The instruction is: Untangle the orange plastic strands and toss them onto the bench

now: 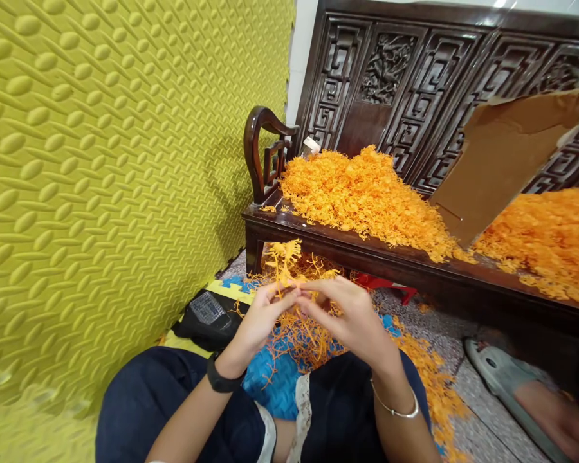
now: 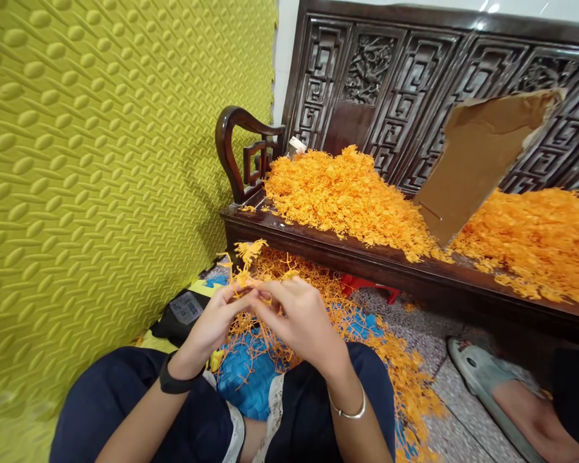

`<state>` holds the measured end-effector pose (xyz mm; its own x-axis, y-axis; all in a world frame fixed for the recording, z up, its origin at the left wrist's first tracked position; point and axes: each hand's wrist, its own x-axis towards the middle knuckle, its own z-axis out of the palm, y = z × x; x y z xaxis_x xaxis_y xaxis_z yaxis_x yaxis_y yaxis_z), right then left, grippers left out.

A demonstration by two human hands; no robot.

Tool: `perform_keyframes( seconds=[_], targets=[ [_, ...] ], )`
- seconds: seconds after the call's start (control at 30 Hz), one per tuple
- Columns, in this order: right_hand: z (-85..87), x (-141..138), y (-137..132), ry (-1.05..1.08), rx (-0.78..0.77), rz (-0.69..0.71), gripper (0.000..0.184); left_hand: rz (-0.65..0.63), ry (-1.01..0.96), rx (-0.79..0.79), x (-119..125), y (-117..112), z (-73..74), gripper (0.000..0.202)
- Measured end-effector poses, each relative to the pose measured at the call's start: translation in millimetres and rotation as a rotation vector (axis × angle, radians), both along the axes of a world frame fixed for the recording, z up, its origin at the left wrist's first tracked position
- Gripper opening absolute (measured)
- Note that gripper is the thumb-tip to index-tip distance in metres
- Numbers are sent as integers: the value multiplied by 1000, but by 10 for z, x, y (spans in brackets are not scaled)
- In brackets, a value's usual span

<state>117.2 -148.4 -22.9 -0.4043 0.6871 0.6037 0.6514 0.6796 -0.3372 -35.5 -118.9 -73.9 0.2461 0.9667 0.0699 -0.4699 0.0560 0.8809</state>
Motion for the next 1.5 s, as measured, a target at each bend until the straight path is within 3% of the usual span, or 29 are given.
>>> perform_keyframes(
  seconds=[0.1,0.17,0.23,0.4,0.63,0.8,0.9,1.07,1.17,1.3,1.5],
  targets=[
    [76,149,12,156,103,-87,26,-113,139,114,-13,-24,4,14],
    [92,211,39,138,108,-74,43,-91,184,169,-5,-42,-8,12],
    [80,234,63,80,100,-21,48,-58,225,213,14,-57,-29,14],
    [25,222,73,-45,201,4,38,8,384,298,52,-91,-51,22],
    [55,316,81,-118,173,-152,25,53,393,372,33,-110,-2,23],
    [95,315,59,-78,160,-61,21,61,435,426,38,-97,-36,25],
    [104,295,53,102,137,-49,17,44,489,417,31,-101,-45,29],
    [16,280,160,766,-18,-27,7,-28,502,394,5,-140,2,36],
    [-49,231,225,1024,-49,-36,11,-43,489,389,20,-171,22,37],
    [-17,171,163,1087,101,-119,12,-36,475,392,45,-240,46,39],
    [188,151,-149,989,305,-105,21,-106,447,466,-9,-438,146,43]
  ],
)
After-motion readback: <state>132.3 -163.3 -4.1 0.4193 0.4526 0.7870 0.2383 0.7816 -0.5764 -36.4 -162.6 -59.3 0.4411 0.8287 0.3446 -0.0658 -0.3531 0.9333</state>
